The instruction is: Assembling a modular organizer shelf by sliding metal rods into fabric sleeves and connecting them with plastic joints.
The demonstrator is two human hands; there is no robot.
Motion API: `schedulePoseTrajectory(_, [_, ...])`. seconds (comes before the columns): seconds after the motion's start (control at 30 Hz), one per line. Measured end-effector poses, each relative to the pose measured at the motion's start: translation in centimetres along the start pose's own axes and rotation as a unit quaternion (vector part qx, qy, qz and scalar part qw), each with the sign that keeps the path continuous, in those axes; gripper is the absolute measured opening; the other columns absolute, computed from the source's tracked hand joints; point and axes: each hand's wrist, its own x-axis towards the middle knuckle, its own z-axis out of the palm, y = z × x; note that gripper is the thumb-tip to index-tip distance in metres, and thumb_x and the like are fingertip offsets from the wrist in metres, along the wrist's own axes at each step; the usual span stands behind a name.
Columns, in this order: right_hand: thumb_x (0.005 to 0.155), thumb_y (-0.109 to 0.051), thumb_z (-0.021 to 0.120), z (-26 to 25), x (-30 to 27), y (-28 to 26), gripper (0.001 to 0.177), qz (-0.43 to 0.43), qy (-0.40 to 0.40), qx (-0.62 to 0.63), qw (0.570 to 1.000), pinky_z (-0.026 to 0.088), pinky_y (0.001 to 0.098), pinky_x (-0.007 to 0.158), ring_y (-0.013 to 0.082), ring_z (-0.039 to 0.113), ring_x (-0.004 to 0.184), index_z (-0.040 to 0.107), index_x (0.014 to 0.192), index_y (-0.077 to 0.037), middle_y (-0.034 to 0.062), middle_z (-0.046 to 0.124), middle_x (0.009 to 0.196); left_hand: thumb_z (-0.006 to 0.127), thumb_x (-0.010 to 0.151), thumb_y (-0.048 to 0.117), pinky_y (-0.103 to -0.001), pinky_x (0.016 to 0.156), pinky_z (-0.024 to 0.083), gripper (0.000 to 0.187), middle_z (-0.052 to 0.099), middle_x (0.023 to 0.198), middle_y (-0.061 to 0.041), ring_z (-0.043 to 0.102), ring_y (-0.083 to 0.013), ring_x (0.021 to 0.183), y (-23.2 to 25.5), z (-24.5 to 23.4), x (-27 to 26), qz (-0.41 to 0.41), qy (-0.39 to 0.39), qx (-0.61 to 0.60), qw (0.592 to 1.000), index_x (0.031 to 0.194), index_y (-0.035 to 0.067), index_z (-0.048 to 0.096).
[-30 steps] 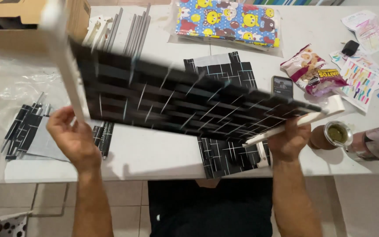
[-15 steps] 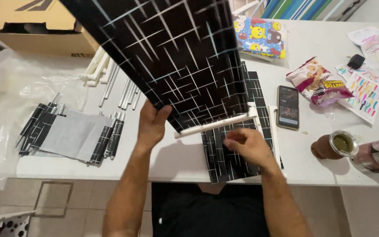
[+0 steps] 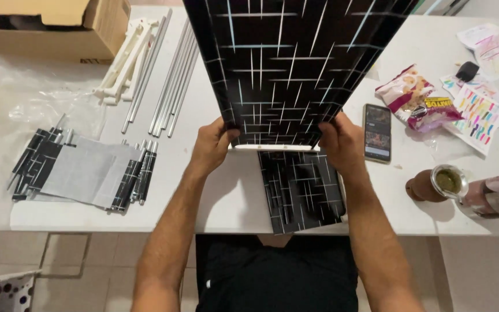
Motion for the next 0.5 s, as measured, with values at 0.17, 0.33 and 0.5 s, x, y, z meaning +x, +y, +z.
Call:
schedulePoseTrajectory(0.17, [0.107, -0.018, 0.067, 0.2, 0.7, -0.4, 0.021, -0.025, 0.019, 0.041, 0.999, 0.051, 0.0298, 0.057, 0.0207, 0.066, 0.051, 0.064, 0.088, -0.010, 0.0001, 0.064, 0.053, 0.073, 0.097, 0.029, -0.035, 0.069, 0.055, 0.021, 0.072, 0.070, -0.006, 0.068, -0.0188, 0.067, -0.6, -0.1, 0.8, 0.019, -0.001, 0.019, 1.000, 0.088, 0.010, 0.069])
schedulePoseTrajectory(0.33, [0.107, -0.015, 0.067, -0.2, 0.6, -0.5, 0.021, -0.030, 0.007, 0.046, 0.998, 0.053, 0.0326, 0.059, 0.0244, 0.067, 0.052, 0.065, 0.087, -0.008, 0.0034, 0.064, 0.054, 0.070, 0.096, 0.037, -0.033, 0.068, 0.056, 0.028, 0.071, 0.066, -0.005, 0.067, -0.0186, 0.062, 0.5, -0.2, 1.0, 0.010, -0.016, 0.012, 1.000, 0.085, 0.011, 0.067])
schedulePoseTrajectory(0.5, [0.106, -0.015, 0.067, -0.2, 0.7, -0.6, 0.021, -0.031, 0.001, 0.062, 0.998, 0.053, 0.0325, 0.059, 0.0238, 0.068, 0.052, 0.066, 0.086, -0.008, 0.0035, 0.064, 0.054, 0.070, 0.096, 0.035, -0.032, 0.065, 0.055, 0.027, 0.070, 0.063, -0.005, 0.067, -0.0188, 0.060, 0.7, -0.2, 0.9, 0.018, -0.008, 0.024, 1.000, 0.082, 0.012, 0.066])
